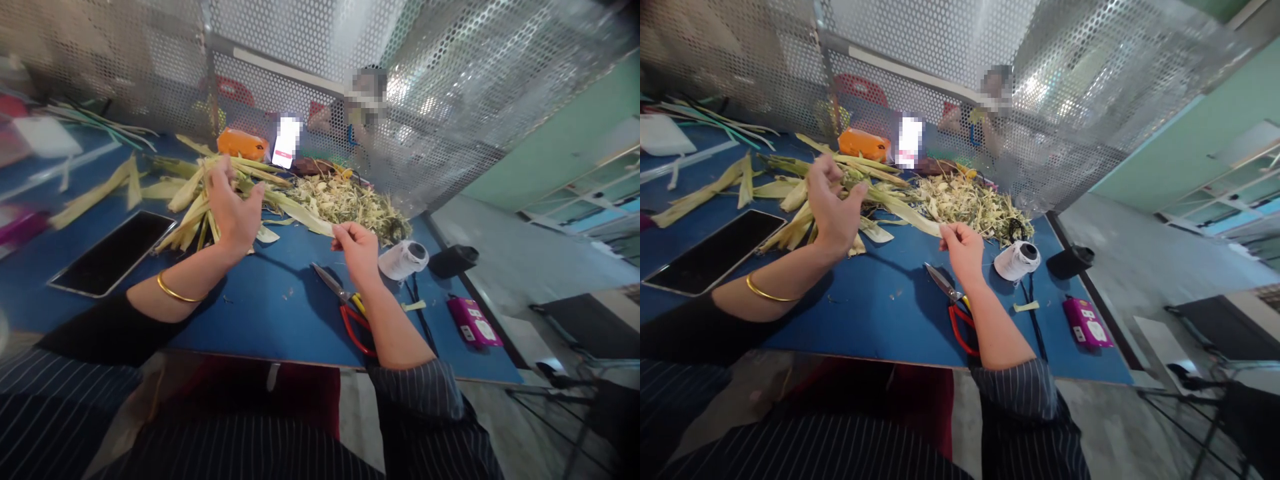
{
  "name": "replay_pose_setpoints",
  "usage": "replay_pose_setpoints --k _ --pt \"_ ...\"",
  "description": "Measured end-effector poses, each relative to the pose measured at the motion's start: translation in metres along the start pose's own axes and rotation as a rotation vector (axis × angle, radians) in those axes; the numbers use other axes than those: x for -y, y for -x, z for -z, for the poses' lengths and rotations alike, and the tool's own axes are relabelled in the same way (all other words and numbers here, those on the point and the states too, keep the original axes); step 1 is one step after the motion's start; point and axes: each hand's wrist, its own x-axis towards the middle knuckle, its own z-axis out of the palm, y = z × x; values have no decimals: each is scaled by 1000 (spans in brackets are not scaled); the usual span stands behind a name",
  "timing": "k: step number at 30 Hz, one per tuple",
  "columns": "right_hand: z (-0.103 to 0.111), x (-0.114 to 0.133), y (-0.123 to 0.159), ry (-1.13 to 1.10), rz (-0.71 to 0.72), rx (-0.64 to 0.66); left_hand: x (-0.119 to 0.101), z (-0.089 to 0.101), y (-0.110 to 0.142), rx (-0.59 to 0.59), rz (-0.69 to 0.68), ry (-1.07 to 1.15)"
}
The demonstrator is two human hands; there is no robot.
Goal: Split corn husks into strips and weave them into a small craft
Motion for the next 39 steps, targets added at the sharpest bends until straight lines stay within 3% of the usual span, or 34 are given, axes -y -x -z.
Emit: replay_pose_setpoints --k 1,2,4,6,8,12,17,19,23,25,33,36,39 --pt "0 0 1 17 13 17 -4 3 2 -49 -171 -86" --pt "-1 0 2 35 29 40 -8 4 5 -15 -343 -151" --pt "-2 2 4 86 76 102 -15 4 13 275 -582 -188" --pt "-3 5 7 164 138 168 -17 -1 21 617 -647 -276" --pt "-3 8 9 236 188 210 -15 -6 26 740 -553 -342" --pt "-1 7 6 222 184 197 -9 -10 23 828 -128 -291" --pt "8 0 -5 53 85 -83 -12 -6 21 791 117 -140" --pt "7 0 -5 -7 37 -59 -13 -7 24 769 152 -120" --pt "-4 4 3 -46 -66 235 -12 -10 30 749 120 -127" --pt "-8 4 6 -9 -72 285 -9 -12 32 761 157 -93" --pt "-3 5 3 -38 -43 238 -7 -14 26 850 561 186" --pt "0 6 3 58 20 206 -8 -14 23 843 526 153" --pt "1 8 5 157 51 175 -7 -15 25 816 382 82"
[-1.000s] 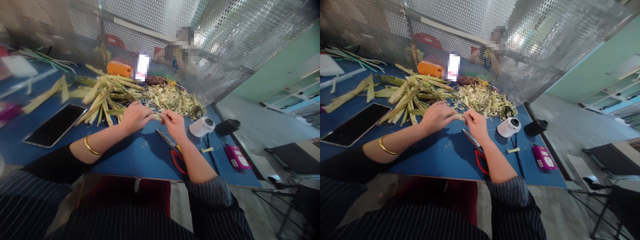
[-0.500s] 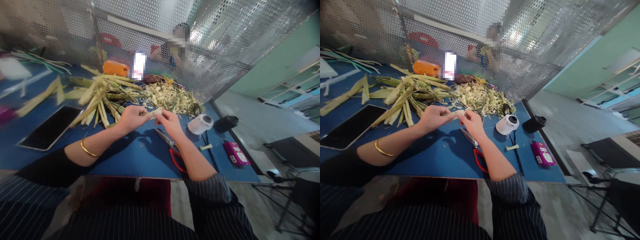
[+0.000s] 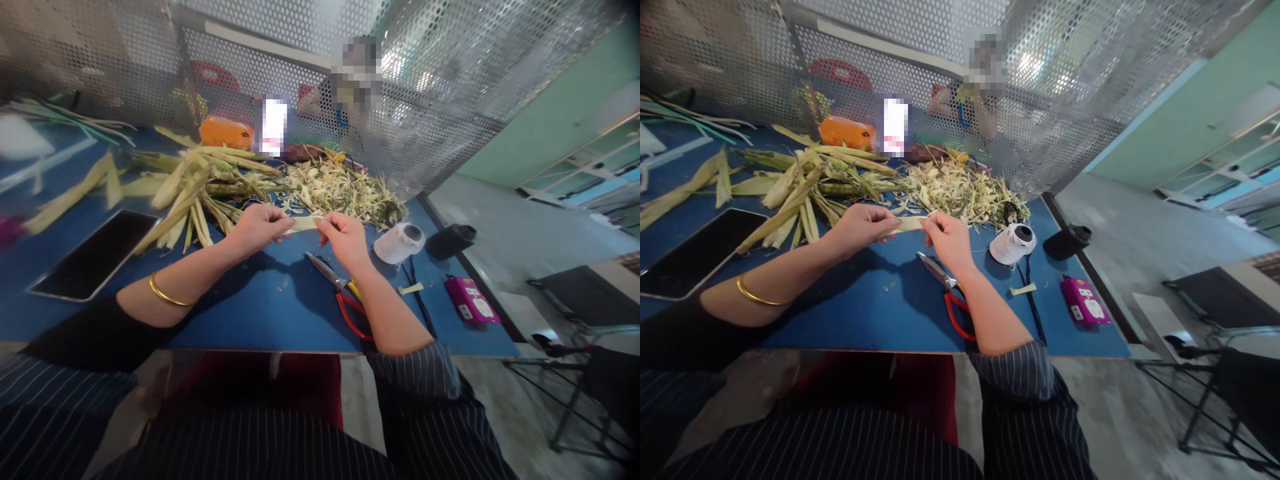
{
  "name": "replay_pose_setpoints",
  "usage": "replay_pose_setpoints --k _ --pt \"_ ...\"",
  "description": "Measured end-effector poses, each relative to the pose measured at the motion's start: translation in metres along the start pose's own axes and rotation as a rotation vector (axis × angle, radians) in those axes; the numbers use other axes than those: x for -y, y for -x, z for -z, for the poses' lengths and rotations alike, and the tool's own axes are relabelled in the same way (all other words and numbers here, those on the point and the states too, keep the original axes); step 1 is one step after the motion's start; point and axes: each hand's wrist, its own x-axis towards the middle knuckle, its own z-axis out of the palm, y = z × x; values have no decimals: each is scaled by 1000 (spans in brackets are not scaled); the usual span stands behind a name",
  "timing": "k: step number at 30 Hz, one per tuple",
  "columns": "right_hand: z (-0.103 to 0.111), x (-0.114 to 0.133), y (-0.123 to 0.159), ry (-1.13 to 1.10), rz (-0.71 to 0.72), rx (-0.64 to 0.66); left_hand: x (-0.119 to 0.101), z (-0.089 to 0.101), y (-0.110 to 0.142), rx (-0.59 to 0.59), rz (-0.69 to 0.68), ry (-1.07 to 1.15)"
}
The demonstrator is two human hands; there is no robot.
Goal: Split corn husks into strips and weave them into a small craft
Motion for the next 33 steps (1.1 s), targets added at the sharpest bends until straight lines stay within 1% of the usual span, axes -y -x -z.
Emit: replay_pose_setpoints --k 3,5,7,9,11,12,13,14,16,17,20,21,23,26,29,31,33 --pt "-1 1 1 21 -7 32 4 -3 1 -24 -80 -79" --pt "-1 2 -1 19 -19 70 6 -5 1 -44 -89 -108" --pt "3 4 -3 29 -25 58 8 -6 0 -69 -84 -127" --pt "12 7 -4 89 -23 -52 9 -5 -1 -99 -81 -131" --pt "26 11 2 218 -14 -202 11 -2 -3 -137 -62 -126" --pt "34 13 9 306 4 -253 12 -1 -4 -152 -46 -116" --pt "42 15 19 393 17 -229 13 0 -4 -163 -30 -101" --pt "50 16 31 464 13 -136 14 2 -5 -171 -18 -82" --pt "62 16 59 615 -8 160 15 3 -6 -177 -8 -37" --pt "66 15 74 708 -30 249 15 3 -7 -178 -12 -17" --pt "68 11 108 952 -65 365 16 2 -7 -188 -31 23" --pt "67 9 115 987 -69 396 15 1 -7 -187 -33 35" --pt "62 7 120 1034 -74 416 14 1 -6 -184 -23 64" --pt "57 3 116 1070 -107 413 10 2 -5 -186 26 108" --pt "57 0 110 993 -156 379 5 4 -4 -198 77 143" --pt "58 -2 107 831 -143 311 1 5 -4 -200 102 175" --pt "58 -4 102 576 -122 229 -1 7 -3 -199 125 207"
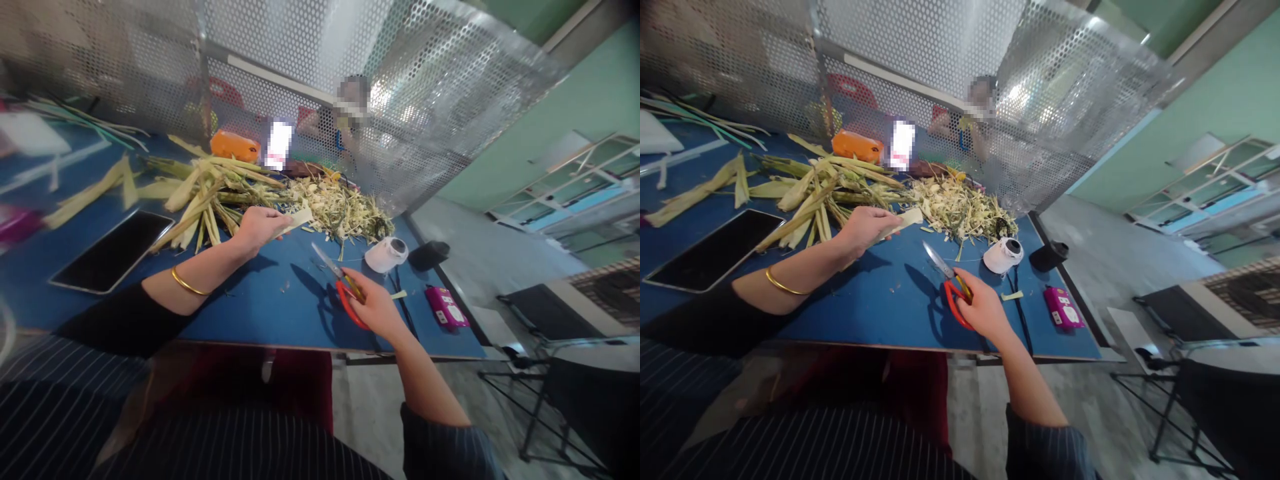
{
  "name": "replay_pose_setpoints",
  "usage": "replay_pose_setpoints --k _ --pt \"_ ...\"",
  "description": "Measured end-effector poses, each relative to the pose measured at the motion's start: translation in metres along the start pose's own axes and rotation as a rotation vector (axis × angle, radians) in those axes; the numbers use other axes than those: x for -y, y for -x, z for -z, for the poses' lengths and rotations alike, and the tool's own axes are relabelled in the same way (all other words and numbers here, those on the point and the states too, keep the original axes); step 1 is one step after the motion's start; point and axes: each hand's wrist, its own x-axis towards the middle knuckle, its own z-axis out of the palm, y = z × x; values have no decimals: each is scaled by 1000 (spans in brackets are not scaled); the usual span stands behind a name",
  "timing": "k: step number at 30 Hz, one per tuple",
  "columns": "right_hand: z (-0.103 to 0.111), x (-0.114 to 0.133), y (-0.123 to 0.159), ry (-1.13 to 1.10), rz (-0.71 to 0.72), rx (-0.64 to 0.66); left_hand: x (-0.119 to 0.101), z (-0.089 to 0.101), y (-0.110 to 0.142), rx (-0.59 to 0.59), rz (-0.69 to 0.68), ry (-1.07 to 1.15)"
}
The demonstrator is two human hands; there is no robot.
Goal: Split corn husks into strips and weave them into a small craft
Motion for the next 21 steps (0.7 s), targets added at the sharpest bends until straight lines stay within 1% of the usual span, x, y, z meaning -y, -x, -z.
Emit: replay_pose_setpoints --k 1,3,5,7,10,17,21 --pt "0 0 -3 -140 0 -24 -1 1 0 3 7 17" --pt "-1 2 -10 -364 -35 -21 -2 2 0 10 16 55" --pt "-3 5 -17 -465 -89 16 -3 3 0 9 34 93" --pt "-5 8 -22 -494 -114 36 -4 3 0 5 65 122" --pt "-8 13 -28 -532 -109 11 -6 2 2 1 92 132" --pt "-15 20 -40 -636 -69 -30 -7 -3 7 32 89 92" --pt "-19 23 -45 -683 -81 -59 -6 -5 7 64 108 108"
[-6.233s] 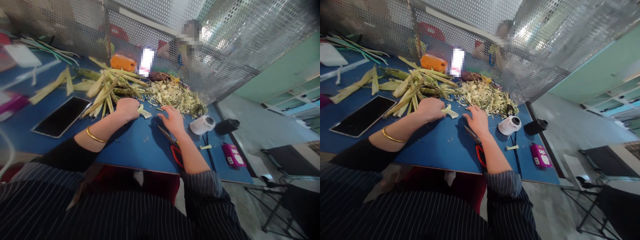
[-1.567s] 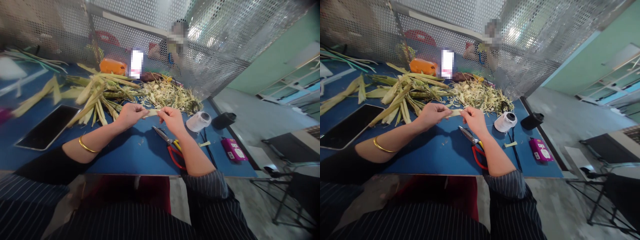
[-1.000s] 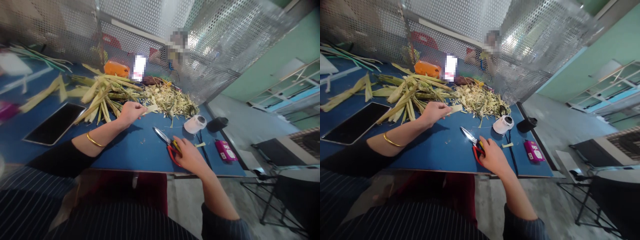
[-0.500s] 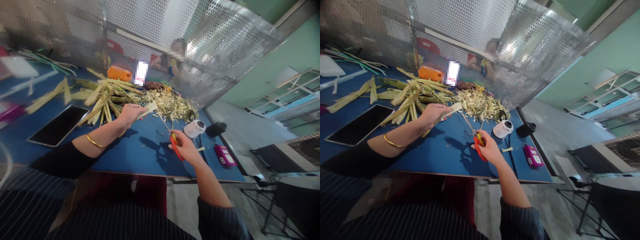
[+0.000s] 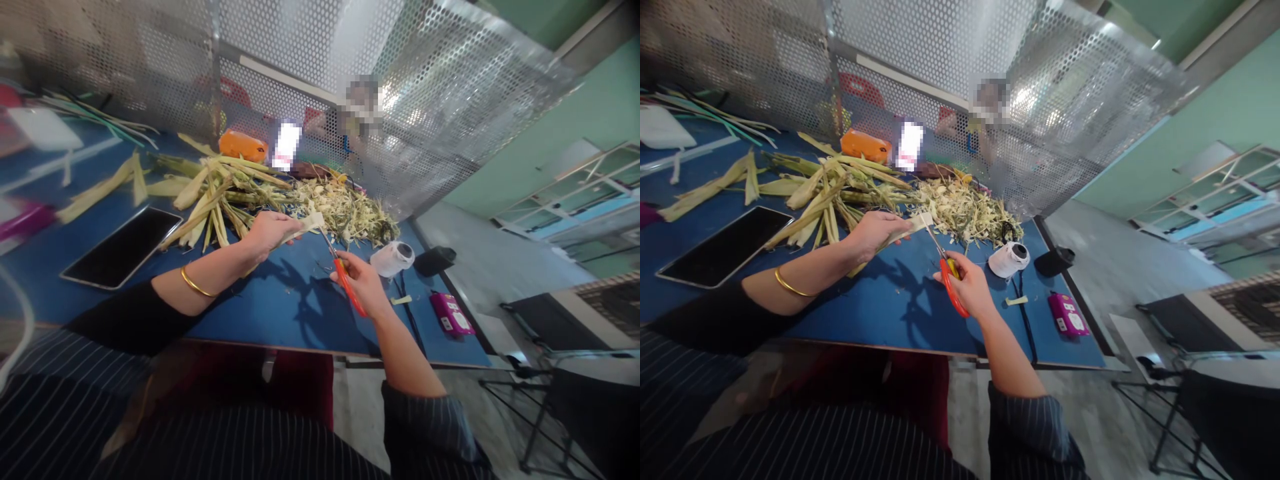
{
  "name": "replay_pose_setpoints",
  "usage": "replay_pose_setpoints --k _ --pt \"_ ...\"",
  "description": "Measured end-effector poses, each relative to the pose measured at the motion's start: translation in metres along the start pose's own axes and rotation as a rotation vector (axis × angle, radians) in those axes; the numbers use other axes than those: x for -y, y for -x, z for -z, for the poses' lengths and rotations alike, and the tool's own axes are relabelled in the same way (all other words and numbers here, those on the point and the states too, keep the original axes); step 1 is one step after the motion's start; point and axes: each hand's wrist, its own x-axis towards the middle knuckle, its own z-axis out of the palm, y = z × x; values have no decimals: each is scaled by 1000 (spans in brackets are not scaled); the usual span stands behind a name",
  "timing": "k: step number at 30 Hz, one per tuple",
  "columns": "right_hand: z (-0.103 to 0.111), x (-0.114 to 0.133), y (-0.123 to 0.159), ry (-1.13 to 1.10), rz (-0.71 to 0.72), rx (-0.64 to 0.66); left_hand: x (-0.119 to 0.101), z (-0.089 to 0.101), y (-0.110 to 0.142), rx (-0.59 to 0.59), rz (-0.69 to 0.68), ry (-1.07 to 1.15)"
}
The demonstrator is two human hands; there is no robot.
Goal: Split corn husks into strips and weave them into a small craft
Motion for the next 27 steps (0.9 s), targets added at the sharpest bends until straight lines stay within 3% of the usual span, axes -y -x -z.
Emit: replay_pose_setpoints --k 14,24,27 --pt "-3 5 4 -26 -24 -40 -8 0 6 44 45 -36" --pt "4 13 11 194 -13 26 1 5 -3 118 -17 -114" --pt "11 8 11 285 22 -22 1 6 -4 108 30 -39"
